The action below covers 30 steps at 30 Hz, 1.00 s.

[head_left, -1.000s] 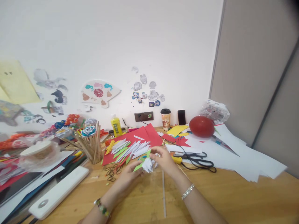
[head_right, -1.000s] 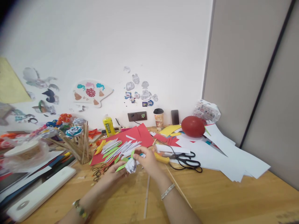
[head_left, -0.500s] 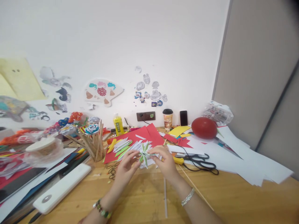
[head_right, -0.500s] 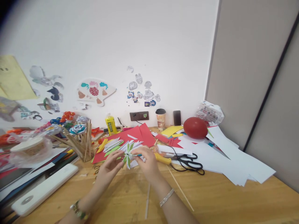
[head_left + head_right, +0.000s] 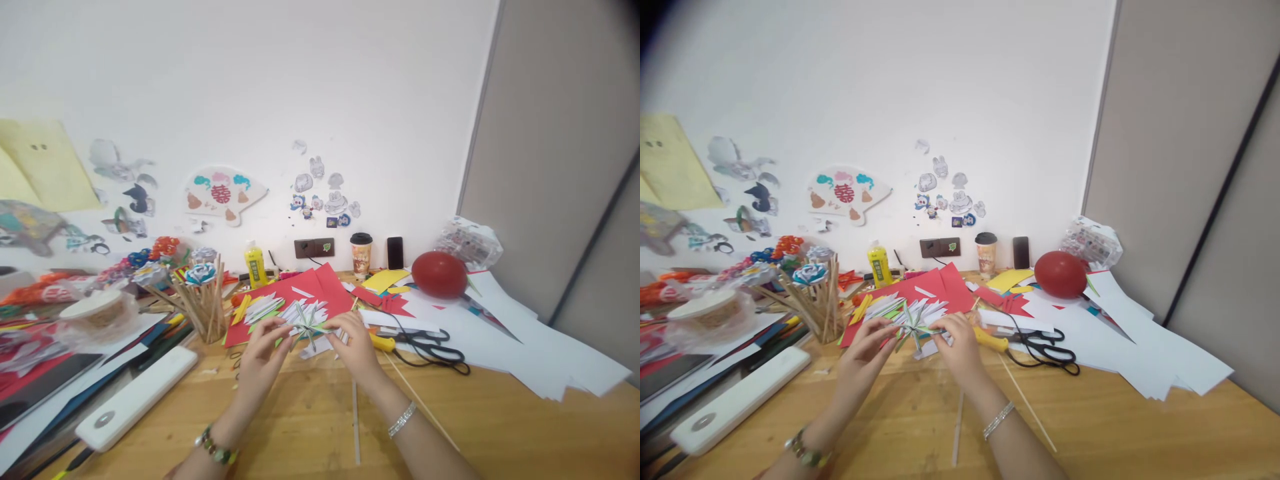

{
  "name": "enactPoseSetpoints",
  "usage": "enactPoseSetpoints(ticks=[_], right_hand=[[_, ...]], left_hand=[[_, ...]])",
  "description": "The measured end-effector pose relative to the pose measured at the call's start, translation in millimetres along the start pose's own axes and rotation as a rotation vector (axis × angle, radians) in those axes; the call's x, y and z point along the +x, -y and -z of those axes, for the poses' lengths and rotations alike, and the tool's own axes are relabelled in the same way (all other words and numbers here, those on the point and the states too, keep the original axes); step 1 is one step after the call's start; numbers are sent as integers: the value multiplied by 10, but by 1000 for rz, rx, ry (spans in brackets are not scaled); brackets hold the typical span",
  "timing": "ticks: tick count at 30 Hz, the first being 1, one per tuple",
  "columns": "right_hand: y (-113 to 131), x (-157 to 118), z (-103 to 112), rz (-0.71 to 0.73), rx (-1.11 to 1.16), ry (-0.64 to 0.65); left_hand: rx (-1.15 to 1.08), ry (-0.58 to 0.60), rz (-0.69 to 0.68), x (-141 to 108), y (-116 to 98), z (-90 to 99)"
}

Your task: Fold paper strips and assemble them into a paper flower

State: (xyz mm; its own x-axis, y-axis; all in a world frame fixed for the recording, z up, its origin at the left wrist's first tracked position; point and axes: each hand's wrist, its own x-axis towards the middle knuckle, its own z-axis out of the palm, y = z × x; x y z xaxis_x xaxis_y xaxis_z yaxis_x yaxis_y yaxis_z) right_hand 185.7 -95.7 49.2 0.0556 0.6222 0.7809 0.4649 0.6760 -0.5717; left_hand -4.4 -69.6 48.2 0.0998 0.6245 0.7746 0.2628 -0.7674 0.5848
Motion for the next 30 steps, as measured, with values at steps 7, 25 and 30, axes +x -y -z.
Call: enactPoseSetpoints(ticks=[7, 25, 30], right_hand=[[-61, -25, -11, -24, -68, 39], [-189, -44, -81, -381, 400, 138], [-125, -92, -148, -498, 633, 289]], left_hand=[[-80, 8, 84, 7, -41, 26], [-159, 115, 255, 57, 59, 44], [-294, 233, 433, 23, 52, 4]])
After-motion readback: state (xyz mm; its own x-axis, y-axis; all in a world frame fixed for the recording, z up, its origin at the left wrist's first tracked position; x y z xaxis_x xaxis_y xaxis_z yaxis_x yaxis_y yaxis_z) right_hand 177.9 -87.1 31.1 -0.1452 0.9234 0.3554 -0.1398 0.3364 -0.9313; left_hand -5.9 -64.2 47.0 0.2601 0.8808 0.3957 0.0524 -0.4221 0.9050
